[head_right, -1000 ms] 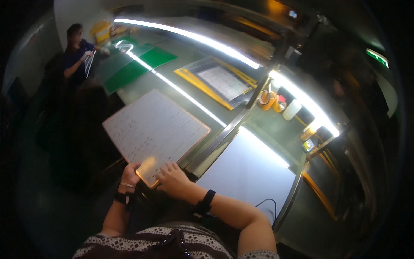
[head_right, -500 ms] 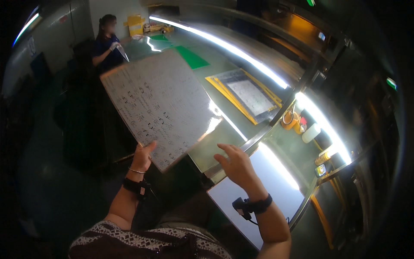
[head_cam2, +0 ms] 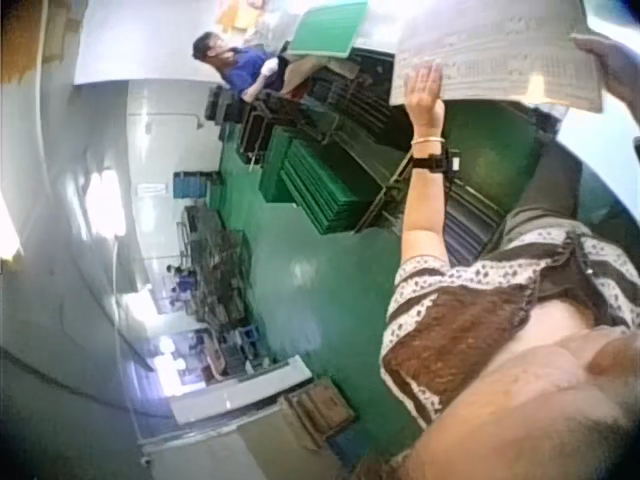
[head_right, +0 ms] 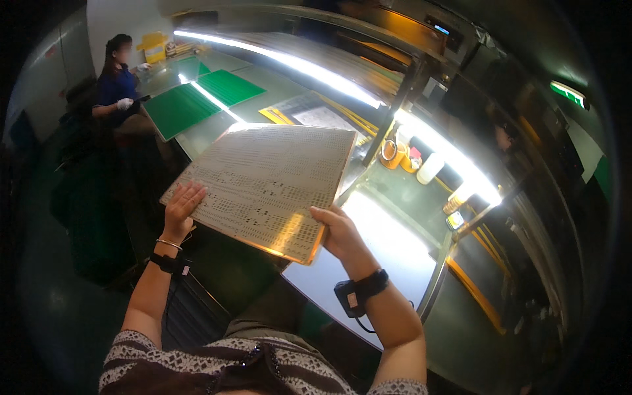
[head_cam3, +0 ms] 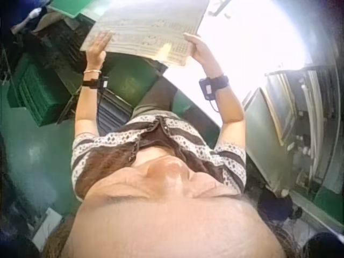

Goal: Inspecting and aligning film sheets on glass panels at a backlit workstation and organizing them into a storage rack.

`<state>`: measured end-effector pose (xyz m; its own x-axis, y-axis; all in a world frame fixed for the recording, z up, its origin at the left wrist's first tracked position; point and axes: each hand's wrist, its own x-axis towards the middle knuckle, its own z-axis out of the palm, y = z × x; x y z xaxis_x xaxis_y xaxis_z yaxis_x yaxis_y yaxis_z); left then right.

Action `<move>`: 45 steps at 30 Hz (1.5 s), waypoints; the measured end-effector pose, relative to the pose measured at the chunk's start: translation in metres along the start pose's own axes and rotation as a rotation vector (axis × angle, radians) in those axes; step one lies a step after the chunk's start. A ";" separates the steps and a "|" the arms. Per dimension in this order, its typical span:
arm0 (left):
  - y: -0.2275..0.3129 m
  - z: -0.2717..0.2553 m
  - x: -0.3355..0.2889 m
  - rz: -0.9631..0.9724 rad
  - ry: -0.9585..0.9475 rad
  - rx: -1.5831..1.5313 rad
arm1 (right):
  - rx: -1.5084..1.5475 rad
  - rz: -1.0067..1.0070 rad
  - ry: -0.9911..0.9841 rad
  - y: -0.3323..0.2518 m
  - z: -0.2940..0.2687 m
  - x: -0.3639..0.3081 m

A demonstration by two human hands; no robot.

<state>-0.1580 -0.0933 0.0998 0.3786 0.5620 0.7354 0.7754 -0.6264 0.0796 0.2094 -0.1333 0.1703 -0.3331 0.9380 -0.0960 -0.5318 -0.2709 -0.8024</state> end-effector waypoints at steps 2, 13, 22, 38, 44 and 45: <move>-0.005 0.012 -0.008 -0.128 0.056 0.191 | 0.045 0.002 0.037 0.016 -0.001 -0.004; 0.061 0.040 -0.037 -1.132 0.186 -2.099 | 0.250 -0.003 0.133 0.081 -0.002 0.009; 0.060 0.073 -0.052 -1.389 0.474 -2.184 | -0.735 0.748 -0.270 0.132 0.023 0.006; 0.059 0.079 -0.081 -1.389 0.448 -2.340 | -1.570 -0.444 -0.528 0.154 0.032 0.020; 0.065 0.074 -0.075 -1.426 0.447 -2.355 | -1.529 -0.399 -0.514 0.153 0.031 0.022; 0.064 0.074 -0.076 -1.432 0.452 -2.354 | -1.527 -0.394 -0.517 0.154 0.031 0.023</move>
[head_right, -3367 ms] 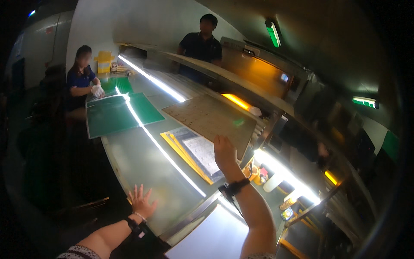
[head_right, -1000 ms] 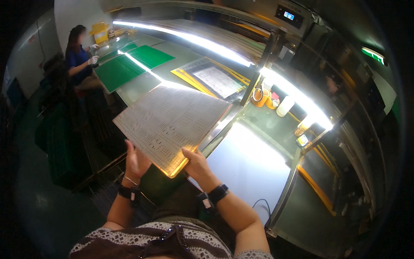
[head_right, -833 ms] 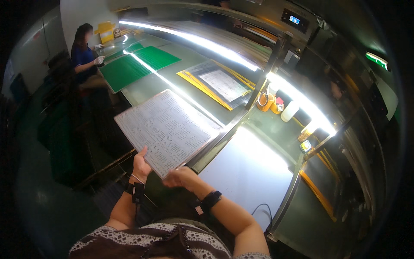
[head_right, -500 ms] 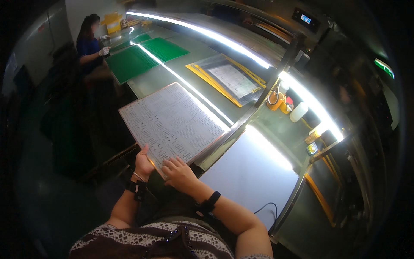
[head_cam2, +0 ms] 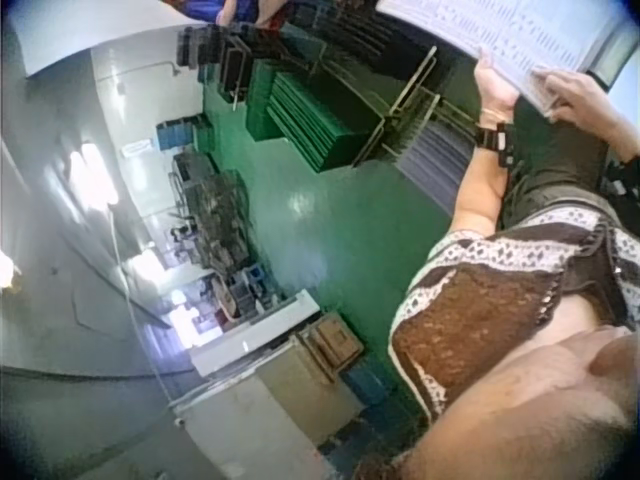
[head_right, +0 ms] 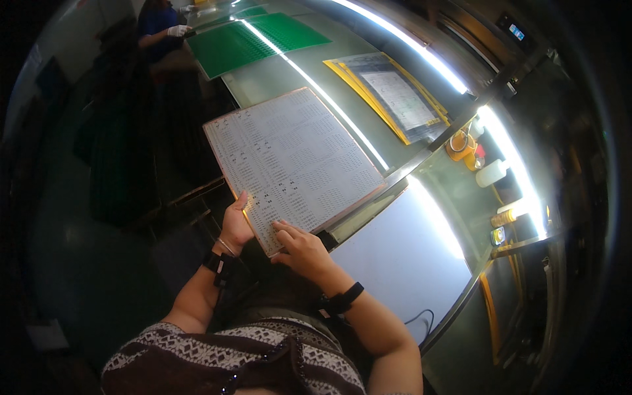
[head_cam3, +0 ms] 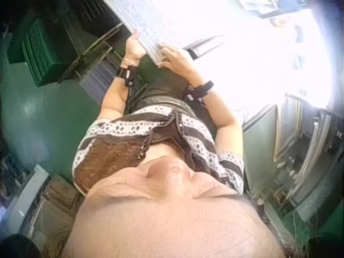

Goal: Inspecting and aligning film sheets on glass panels at a backlit workstation and organizing them into a storage rack.

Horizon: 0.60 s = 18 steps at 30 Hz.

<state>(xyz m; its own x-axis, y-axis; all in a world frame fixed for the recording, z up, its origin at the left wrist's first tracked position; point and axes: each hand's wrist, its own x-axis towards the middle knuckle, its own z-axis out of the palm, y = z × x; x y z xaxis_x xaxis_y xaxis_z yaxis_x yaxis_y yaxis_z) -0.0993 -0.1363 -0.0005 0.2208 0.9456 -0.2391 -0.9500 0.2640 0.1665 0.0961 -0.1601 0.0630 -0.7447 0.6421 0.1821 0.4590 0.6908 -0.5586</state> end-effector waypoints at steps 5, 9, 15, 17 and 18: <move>0.000 -0.003 0.000 -0.022 -0.066 -0.049 | -0.163 -0.082 0.025 0.000 0.008 0.000; 0.000 -0.008 0.002 -0.015 -0.033 -0.037 | -0.397 -0.233 0.042 -0.001 0.012 0.001; 0.008 0.001 0.000 0.068 -0.148 -0.059 | 0.788 0.576 0.395 0.002 -0.004 0.019; 0.010 -0.008 0.000 0.154 -0.127 0.062 | 0.925 0.623 0.395 0.009 -0.012 0.021; 0.006 -0.012 0.004 0.148 -0.137 0.062 | 0.917 0.621 0.405 0.008 -0.021 0.024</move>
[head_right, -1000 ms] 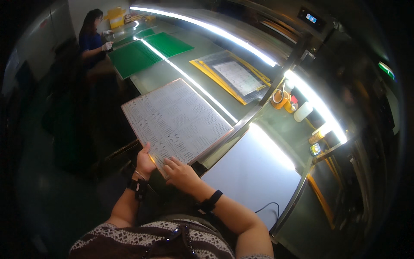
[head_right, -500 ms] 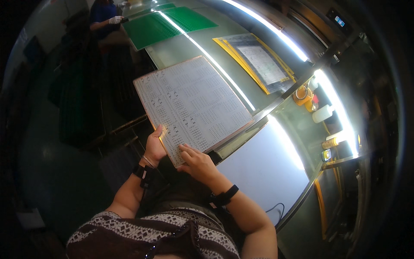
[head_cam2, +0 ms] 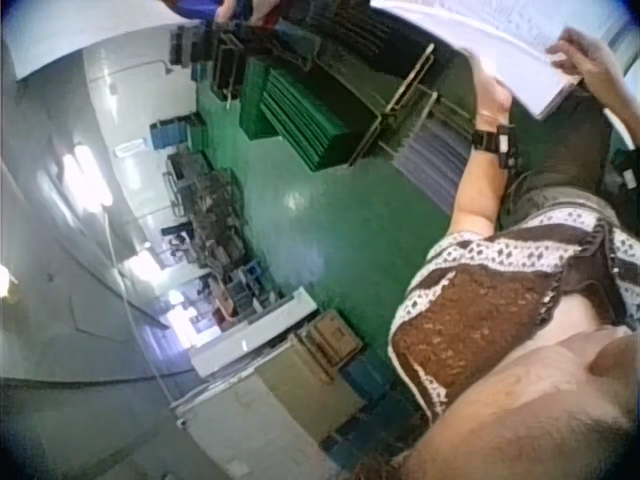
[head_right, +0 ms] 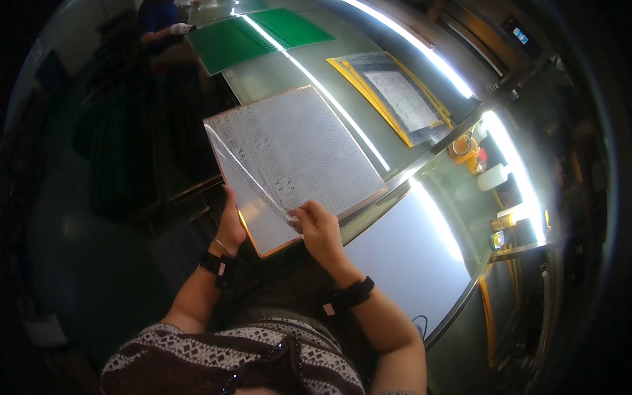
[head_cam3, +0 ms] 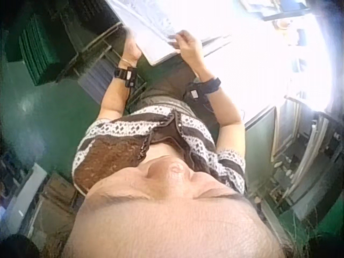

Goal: Inspecting and aligning film sheets on glass panels at a backlit workstation and organizing them into a storage rack.

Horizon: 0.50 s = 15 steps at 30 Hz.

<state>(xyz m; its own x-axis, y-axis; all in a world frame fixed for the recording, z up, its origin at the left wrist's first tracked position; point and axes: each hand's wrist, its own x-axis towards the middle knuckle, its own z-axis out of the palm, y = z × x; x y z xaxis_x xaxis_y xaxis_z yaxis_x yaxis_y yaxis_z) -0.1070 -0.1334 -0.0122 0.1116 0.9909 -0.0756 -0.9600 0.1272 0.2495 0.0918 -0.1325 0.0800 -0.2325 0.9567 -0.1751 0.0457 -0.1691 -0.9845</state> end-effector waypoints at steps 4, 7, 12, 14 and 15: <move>-0.014 -0.007 0.005 -0.002 0.445 0.357 | -0.343 -0.411 0.106 -0.060 -0.011 0.019; -0.013 -0.009 0.009 0.067 0.579 0.424 | -0.675 -0.711 0.197 -0.116 -0.029 0.050; -0.006 0.009 0.014 0.083 0.651 0.478 | -0.634 -1.063 0.428 -0.209 -0.076 0.054; -0.010 0.013 0.018 0.063 0.643 0.491 | -0.793 -1.259 0.477 -0.237 -0.086 0.041; -0.015 0.016 0.022 0.048 0.641 0.502 | -0.876 -1.409 0.493 -0.250 -0.092 0.033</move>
<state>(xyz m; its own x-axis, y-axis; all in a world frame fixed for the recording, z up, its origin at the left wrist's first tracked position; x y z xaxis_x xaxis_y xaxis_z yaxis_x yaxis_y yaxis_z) -0.0865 -0.1130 -0.0020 -0.2413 0.7970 -0.5537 -0.7135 0.2411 0.6579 0.1618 -0.0371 0.3205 -0.2669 0.2490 0.9310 0.5956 0.8021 -0.0438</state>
